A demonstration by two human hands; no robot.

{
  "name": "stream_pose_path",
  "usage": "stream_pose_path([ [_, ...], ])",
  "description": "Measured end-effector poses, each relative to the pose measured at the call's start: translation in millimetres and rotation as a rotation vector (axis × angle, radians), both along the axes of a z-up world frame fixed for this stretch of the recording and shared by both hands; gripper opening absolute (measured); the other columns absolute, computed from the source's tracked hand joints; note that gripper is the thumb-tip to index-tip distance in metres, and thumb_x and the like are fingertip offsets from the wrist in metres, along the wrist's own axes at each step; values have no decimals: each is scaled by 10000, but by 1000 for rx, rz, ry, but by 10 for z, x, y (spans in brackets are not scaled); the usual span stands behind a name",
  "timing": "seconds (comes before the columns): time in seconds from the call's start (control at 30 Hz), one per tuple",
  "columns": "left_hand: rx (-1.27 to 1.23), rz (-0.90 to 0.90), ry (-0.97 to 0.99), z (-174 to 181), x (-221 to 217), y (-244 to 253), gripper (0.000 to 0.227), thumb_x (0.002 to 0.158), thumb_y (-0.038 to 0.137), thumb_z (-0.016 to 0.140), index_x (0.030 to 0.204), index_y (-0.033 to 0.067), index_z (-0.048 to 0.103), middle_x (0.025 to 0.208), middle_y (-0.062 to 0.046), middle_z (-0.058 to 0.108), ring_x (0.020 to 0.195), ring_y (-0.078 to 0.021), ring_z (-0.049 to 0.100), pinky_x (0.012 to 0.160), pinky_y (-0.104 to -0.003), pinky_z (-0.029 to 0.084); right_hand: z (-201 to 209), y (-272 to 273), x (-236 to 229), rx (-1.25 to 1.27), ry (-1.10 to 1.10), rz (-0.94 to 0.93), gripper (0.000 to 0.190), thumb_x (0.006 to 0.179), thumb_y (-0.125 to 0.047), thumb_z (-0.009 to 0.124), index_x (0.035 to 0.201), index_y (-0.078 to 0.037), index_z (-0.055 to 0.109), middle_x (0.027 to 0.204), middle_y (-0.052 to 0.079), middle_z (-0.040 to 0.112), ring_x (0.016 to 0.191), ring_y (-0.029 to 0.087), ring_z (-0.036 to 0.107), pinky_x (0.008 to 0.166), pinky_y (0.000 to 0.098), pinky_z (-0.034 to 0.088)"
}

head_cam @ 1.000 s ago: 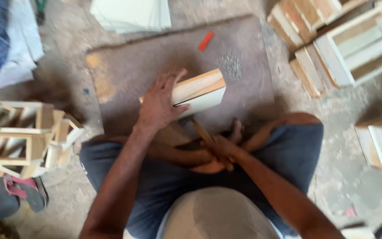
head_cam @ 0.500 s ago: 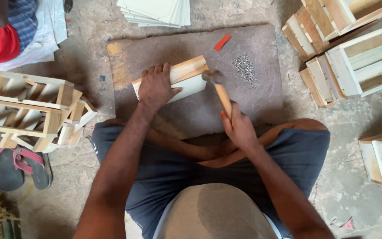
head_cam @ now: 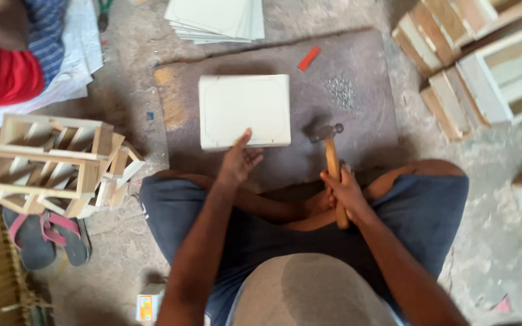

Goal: The person sits on the floor and assembles small wooden boxes by hammering nails into white panels and attaching them to wooden frames. The person repeatedly picks up panels, aligns them with frames, and uses a hammer to secure them.

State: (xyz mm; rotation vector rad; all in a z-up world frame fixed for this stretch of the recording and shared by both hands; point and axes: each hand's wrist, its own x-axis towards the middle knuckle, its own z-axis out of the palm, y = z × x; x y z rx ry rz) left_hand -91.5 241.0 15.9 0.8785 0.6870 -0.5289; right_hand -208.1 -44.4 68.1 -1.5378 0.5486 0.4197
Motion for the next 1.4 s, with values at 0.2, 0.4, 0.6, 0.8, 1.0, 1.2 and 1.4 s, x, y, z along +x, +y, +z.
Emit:
stream_pose_path([
  [0.2, 1177, -420, -506, -119, -149, 409, 370, 911, 421, 805, 939, 56, 759, 779, -107, 727, 638, -250, 652, 604, -395, 533, -149, -258, 210, 134, -9, -175, 193, 975, -271, 689, 1062, -137, 582, 634, -23, 503, 435, 71, 466, 375, 250, 394],
  [0.4, 1491, -428, -594, 320, 3, 853, 345, 789, 313, 914, 964, 30, 825, 829, -146, 772, 663, -172, 719, 655, -359, 581, -152, -6, 129, 91, 175, -154, 312, 1021, -316, 690, 973, -37, 559, 612, 10, 518, 423, 101, 480, 379, 265, 404],
  [0.6, 1095, -258, -345, 278, 13, 822, 314, 820, 186, 893, 1012, -39, 789, 837, -90, 761, 653, -106, 682, 577, -250, 596, -271, -22, 315, 225, 133, 145, 256, 997, -298, 650, 1095, -88, 541, 645, -25, 507, 462, 69, 497, 399, 265, 456],
  [0.8, 1021, -248, -273, 51, 88, 918, 348, 819, 166, 896, 1013, -87, 756, 845, -107, 745, 671, -136, 694, 611, -246, 622, -267, -181, 303, 306, 57, -225, 258, 992, -299, 637, 1102, -92, 530, 653, -28, 522, 444, 70, 485, 378, 264, 446],
  [1.0, 1095, -279, -247, -45, 94, 1047, 370, 847, 159, 890, 1045, -117, 746, 867, -133, 729, 692, -173, 680, 601, -274, 600, -382, 8, 452, 235, 72, 32, 273, 993, -268, 642, 1034, -24, 524, 638, 18, 545, 426, 103, 516, 368, 295, 457],
  [1.2, 988, -203, -242, -109, 4, 1131, 369, 833, 174, 892, 1052, -85, 748, 886, -102, 730, 715, -138, 671, 638, -253, 621, -328, -69, 223, -213, 81, 289, 346, 1011, -365, 665, 1096, -39, 584, 846, 111, 694, 650, 201, 666, 634, 382, 538],
  [1.4, 980, -246, -347, -229, -83, 1169, 349, 902, 163, 890, 1046, -131, 767, 840, -120, 666, 678, -146, 581, 590, -258, 508, -332, 215, 603, -730, -627, 123, 398, 1002, -285, 648, 1250, 26, 626, 1158, 214, 656, 975, 399, 652, 810, 473, 527],
])
